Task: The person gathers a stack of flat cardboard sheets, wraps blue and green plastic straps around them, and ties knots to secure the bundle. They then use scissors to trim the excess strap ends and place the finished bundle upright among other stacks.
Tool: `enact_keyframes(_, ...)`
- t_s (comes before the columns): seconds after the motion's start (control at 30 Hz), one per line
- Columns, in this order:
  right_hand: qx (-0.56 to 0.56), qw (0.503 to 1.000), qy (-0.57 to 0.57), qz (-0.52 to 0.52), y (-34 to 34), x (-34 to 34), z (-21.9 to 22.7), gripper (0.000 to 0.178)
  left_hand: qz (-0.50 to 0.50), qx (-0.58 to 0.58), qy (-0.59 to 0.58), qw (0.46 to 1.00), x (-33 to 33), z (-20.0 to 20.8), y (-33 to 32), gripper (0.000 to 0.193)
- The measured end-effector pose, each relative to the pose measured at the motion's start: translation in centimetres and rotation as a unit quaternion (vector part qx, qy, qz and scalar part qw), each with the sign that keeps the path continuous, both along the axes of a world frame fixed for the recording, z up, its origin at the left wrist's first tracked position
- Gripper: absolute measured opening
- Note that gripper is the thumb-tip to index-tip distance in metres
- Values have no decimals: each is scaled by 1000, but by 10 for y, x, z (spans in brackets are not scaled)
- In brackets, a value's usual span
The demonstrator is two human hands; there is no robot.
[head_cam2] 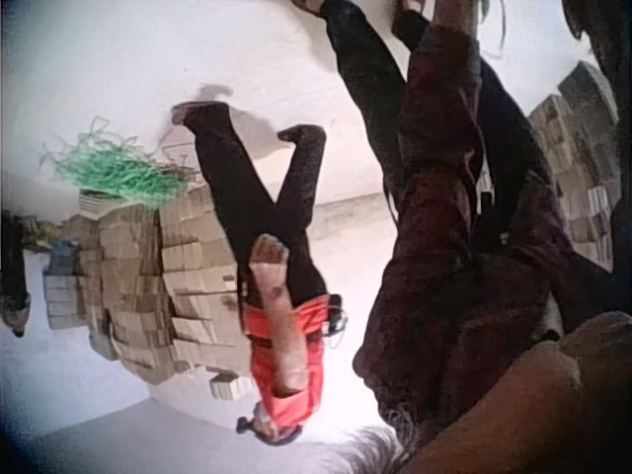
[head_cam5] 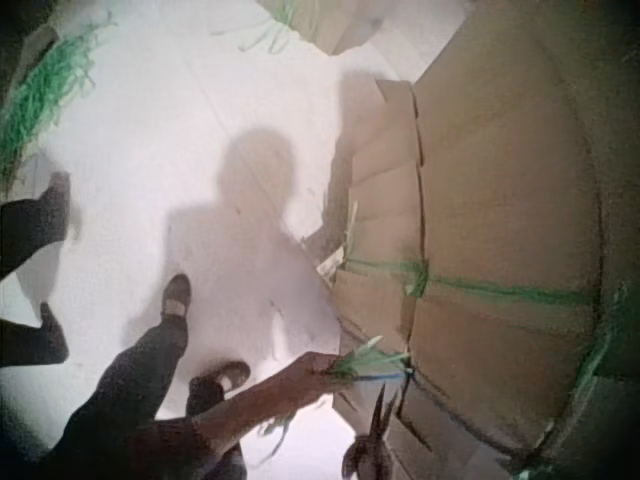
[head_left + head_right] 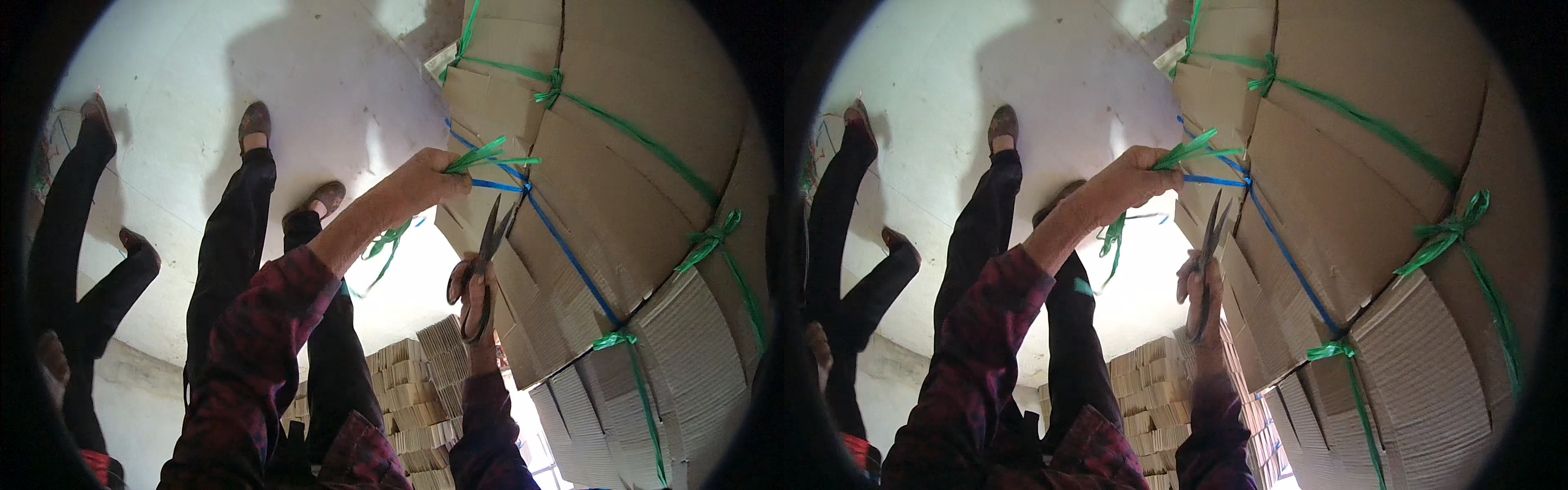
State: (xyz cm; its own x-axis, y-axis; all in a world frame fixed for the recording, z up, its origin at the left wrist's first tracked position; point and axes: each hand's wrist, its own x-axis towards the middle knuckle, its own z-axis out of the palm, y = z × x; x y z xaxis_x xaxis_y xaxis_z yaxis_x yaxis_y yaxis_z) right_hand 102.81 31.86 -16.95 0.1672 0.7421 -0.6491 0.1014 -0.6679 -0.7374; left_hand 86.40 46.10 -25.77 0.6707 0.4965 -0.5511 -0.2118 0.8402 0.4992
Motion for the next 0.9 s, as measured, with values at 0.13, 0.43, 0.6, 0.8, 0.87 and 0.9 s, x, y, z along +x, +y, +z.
enact_keyframes(0.13, 17, 1000, 12, -13, 32, 8, -15, 41, 1, -13, 4, 1000, 2, -1, -1, 10)
enact_keyframes(0.43, -37, 989, 97, -108, 21, -24, -9, 34, -5, -55, 115, 992, -31, 12, -14, 11)
enact_keyframes(0.6, -281, 948, 113, -102, -37, -93, 33, 32, 172, -44, 286, 942, -188, -20, -65, 9)
enact_keyframes(0.8, -181, 972, 95, 118, 4, -156, 82, 27, 297, -34, 447, 843, -390, 100, -64, 7)
enact_keyframes(0.87, -149, 976, 77, 142, 40, -164, 97, 25, 343, -42, 474, 810, -419, 137, -63, 6)
enact_keyframes(0.9, -87, 979, 104, 153, 55, -161, 97, 24, 360, -35, 489, 794, -426, 153, -65, 6)
